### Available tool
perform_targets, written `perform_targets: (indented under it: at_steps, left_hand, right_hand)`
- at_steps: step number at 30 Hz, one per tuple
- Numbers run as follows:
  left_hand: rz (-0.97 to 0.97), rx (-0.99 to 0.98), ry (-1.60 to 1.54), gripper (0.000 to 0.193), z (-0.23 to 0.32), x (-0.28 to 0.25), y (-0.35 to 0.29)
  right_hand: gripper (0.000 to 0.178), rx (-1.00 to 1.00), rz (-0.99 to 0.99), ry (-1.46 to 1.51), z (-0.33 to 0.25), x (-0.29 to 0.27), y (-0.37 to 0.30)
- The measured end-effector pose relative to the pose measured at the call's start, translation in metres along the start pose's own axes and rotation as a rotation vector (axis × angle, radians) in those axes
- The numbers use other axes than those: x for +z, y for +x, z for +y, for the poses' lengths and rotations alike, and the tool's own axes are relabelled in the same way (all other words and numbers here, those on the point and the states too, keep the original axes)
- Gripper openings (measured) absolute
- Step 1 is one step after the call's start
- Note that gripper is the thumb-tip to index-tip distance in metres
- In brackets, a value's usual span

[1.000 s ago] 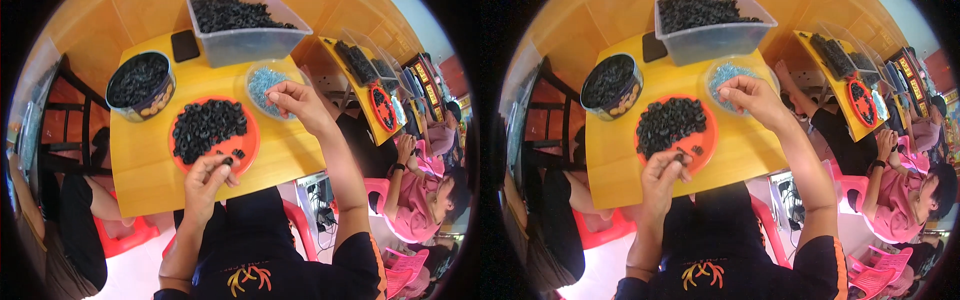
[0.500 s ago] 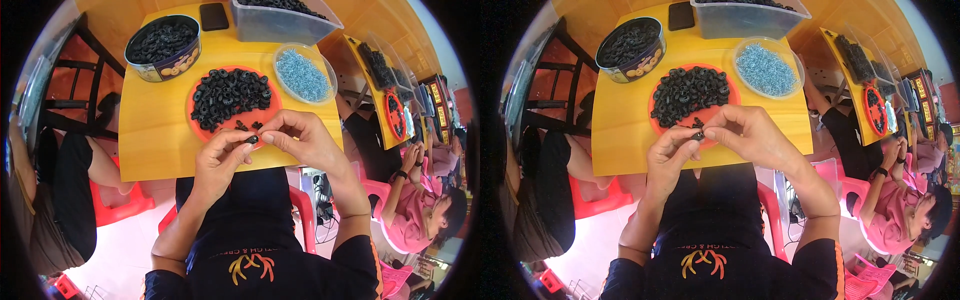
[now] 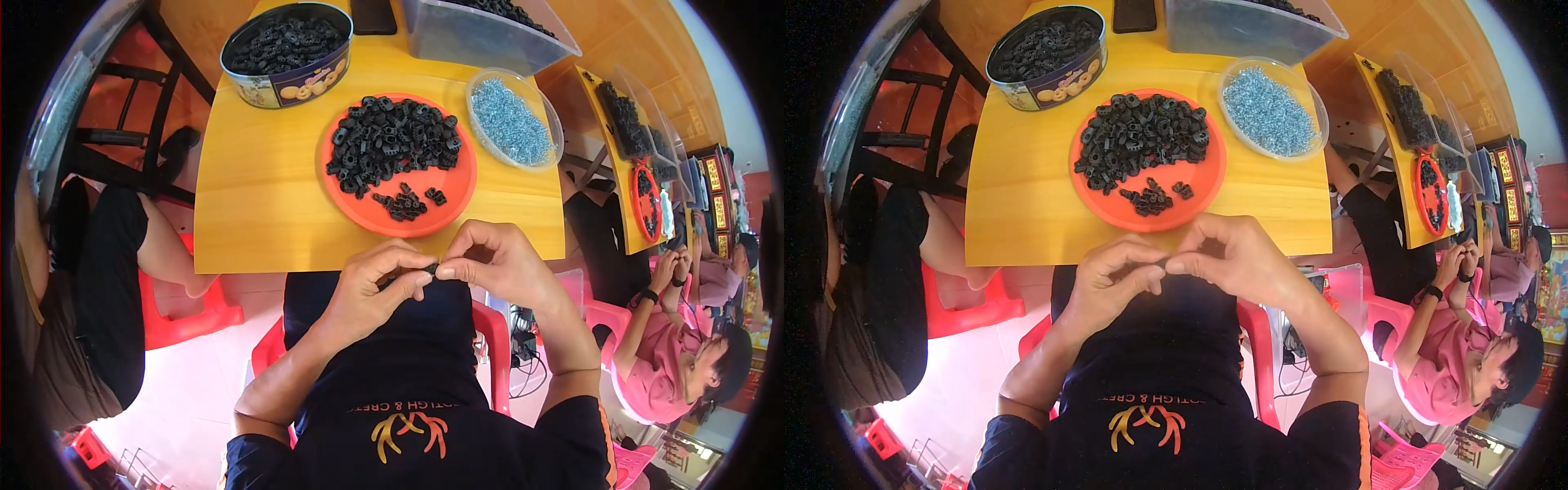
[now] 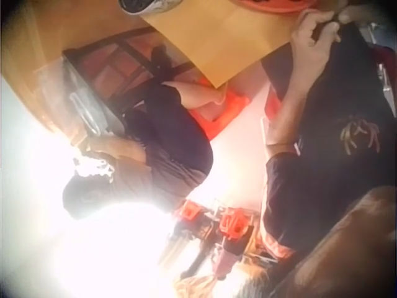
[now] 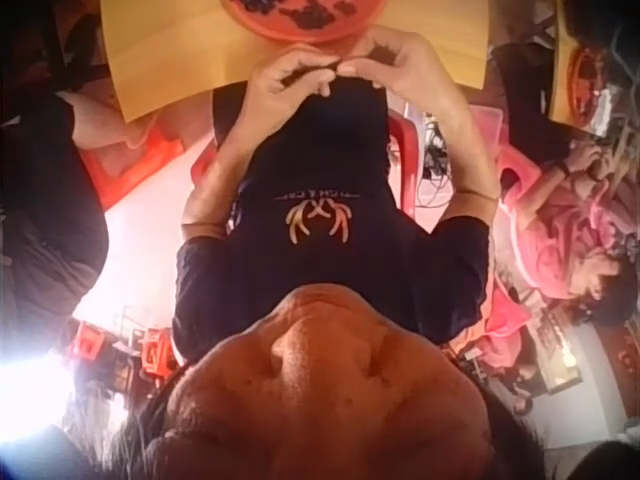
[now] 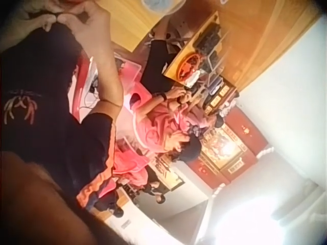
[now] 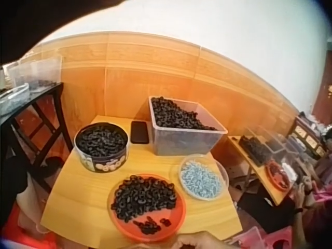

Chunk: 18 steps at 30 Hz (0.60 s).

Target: The person assembles small black plastic components by hand, inserting small blue pins into them.

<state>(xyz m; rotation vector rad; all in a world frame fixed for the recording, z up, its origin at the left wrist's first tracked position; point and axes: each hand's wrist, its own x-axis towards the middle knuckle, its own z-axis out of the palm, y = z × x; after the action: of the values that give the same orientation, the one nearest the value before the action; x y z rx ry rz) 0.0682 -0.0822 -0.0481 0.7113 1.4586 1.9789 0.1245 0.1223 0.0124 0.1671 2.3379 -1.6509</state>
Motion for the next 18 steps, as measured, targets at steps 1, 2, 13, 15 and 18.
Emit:
perform_targets:
  at_steps: [1,2,13,15,18]
  left_hand:
    - [0.0,0.001,-0.004,0.018,-0.001,-0.001,0.0]
    - [-0.046,-0.029,-0.071,0.017,-0.001,-0.003,0.0]
    - [0.011,-0.122,-0.13,0.017,-0.004,-0.01,0.002]
    - [0.035,-0.115,-0.12,0.018,-0.004,-0.011,0.002]
    - [0.047,-0.144,-0.124,0.018,-0.001,-0.013,0.002]
  right_hand:
    - [0.012,0.04,-0.056,0.156,0.004,-0.001,0.001]
    - [0.012,0.08,-0.112,0.313,0.007,-0.002,0.002]
    - [0.016,-0.317,0.348,-0.723,0.001,-0.013,0.047]
    - [0.016,-0.353,0.326,-0.95,-0.004,-0.007,0.054]
    - [0.017,-0.316,0.265,-1.0,0.001,-0.004,0.063]
